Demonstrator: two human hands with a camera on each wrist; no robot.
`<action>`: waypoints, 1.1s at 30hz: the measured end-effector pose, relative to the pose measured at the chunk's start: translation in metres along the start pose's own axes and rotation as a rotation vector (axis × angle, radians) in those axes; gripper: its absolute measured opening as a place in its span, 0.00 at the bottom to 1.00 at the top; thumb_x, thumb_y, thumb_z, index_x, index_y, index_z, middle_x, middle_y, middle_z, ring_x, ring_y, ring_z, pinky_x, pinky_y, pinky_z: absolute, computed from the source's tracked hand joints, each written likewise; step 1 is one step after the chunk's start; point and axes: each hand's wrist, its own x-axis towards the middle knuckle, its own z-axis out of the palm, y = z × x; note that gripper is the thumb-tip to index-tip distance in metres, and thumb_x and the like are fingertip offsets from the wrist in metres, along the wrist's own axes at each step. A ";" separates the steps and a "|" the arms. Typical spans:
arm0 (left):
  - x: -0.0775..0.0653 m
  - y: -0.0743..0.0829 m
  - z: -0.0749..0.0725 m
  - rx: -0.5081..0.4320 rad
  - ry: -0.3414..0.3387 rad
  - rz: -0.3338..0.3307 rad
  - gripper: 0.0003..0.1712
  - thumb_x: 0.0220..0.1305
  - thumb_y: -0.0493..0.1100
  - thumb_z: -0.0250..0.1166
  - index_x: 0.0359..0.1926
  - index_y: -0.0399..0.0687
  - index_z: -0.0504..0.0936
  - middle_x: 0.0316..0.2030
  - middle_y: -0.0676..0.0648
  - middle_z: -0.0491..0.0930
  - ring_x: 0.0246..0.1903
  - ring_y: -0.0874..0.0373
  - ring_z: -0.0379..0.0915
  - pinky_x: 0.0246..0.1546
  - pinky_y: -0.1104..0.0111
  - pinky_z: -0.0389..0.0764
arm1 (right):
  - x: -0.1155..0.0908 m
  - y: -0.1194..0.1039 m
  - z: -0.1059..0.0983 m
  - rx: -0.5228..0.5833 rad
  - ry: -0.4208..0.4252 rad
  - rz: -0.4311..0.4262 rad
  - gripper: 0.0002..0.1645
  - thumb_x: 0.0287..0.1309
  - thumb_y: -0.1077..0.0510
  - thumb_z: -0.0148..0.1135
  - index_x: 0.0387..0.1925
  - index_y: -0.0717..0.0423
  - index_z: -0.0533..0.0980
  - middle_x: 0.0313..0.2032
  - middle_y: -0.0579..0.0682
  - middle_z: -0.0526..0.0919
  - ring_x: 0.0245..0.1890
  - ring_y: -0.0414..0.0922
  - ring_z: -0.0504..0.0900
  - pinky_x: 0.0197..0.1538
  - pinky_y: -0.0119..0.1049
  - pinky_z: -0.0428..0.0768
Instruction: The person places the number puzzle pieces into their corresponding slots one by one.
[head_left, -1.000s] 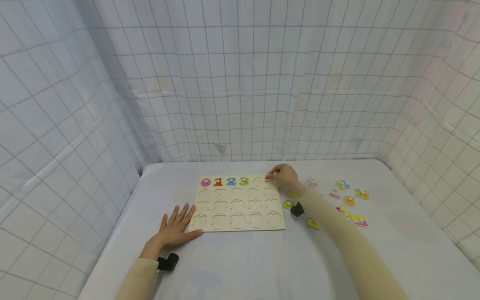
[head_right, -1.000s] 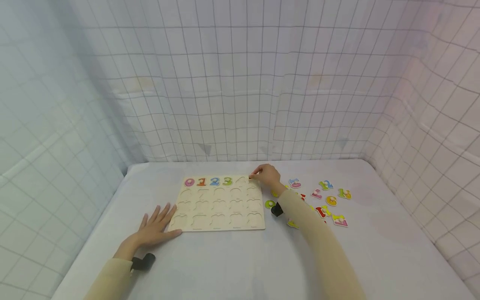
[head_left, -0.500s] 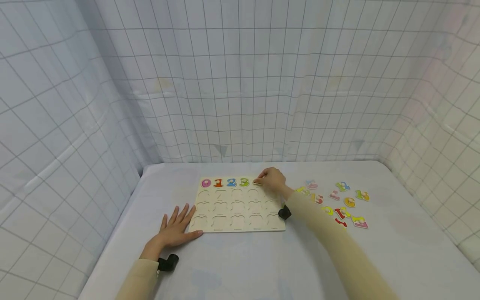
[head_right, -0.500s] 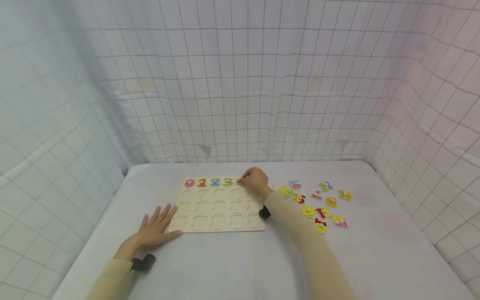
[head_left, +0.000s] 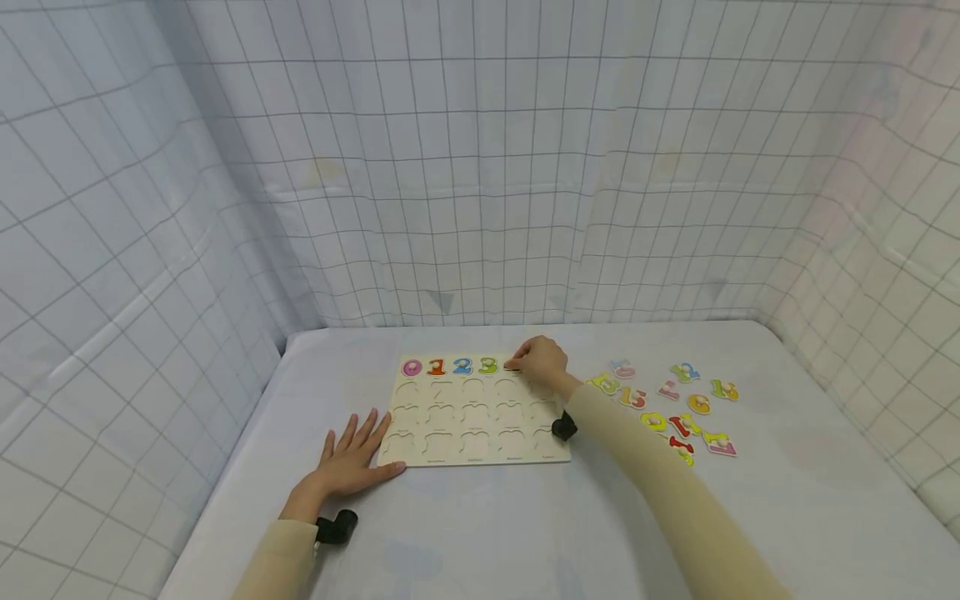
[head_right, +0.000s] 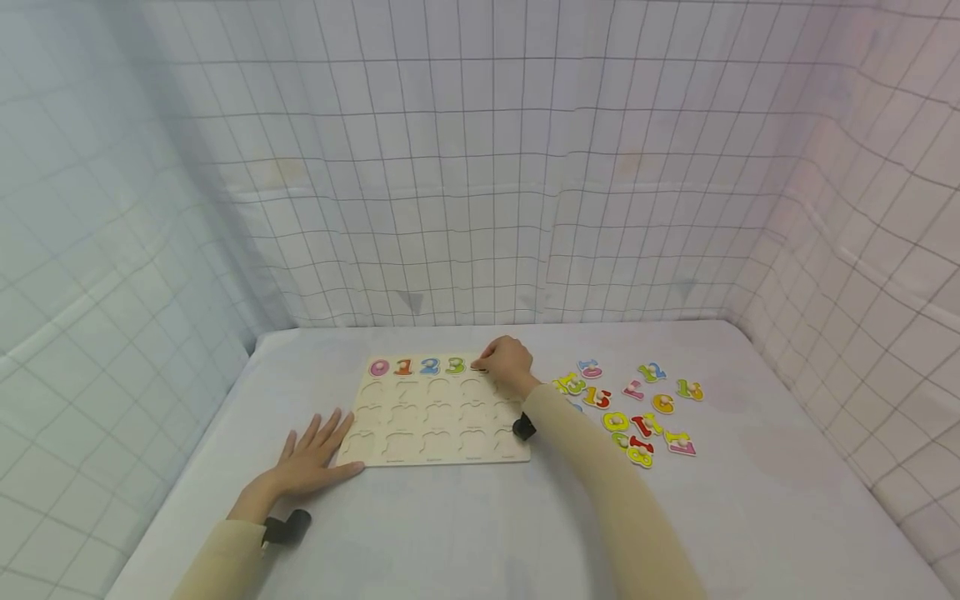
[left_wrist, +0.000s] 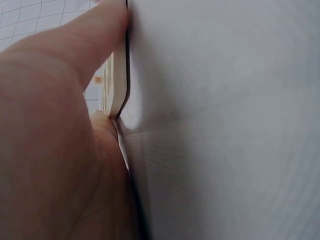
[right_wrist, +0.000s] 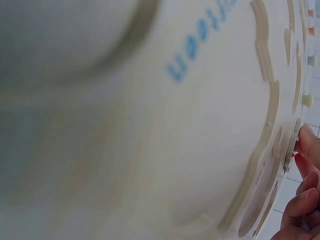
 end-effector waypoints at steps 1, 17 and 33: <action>0.001 -0.001 0.001 0.012 -0.001 -0.005 0.57 0.55 0.76 0.53 0.75 0.50 0.45 0.74 0.41 0.37 0.70 0.40 0.21 0.60 0.41 0.20 | 0.000 0.000 0.000 0.000 0.001 -0.003 0.14 0.44 0.41 0.74 0.22 0.45 0.84 0.21 0.39 0.80 0.25 0.41 0.77 0.30 0.38 0.75; 0.002 -0.001 0.003 0.025 -0.002 -0.017 0.57 0.55 0.76 0.53 0.75 0.50 0.45 0.74 0.41 0.37 0.70 0.40 0.22 0.60 0.41 0.20 | -0.002 0.005 0.000 0.011 0.002 -0.013 0.14 0.45 0.41 0.73 0.22 0.45 0.84 0.27 0.39 0.83 0.28 0.41 0.78 0.32 0.40 0.76; 0.000 0.007 -0.004 0.005 -0.019 -0.014 0.56 0.57 0.72 0.56 0.75 0.46 0.45 0.73 0.38 0.37 0.70 0.37 0.22 0.59 0.39 0.21 | -0.009 0.002 -0.013 0.039 0.012 0.041 0.14 0.46 0.41 0.73 0.27 0.46 0.86 0.32 0.42 0.84 0.31 0.43 0.78 0.31 0.37 0.73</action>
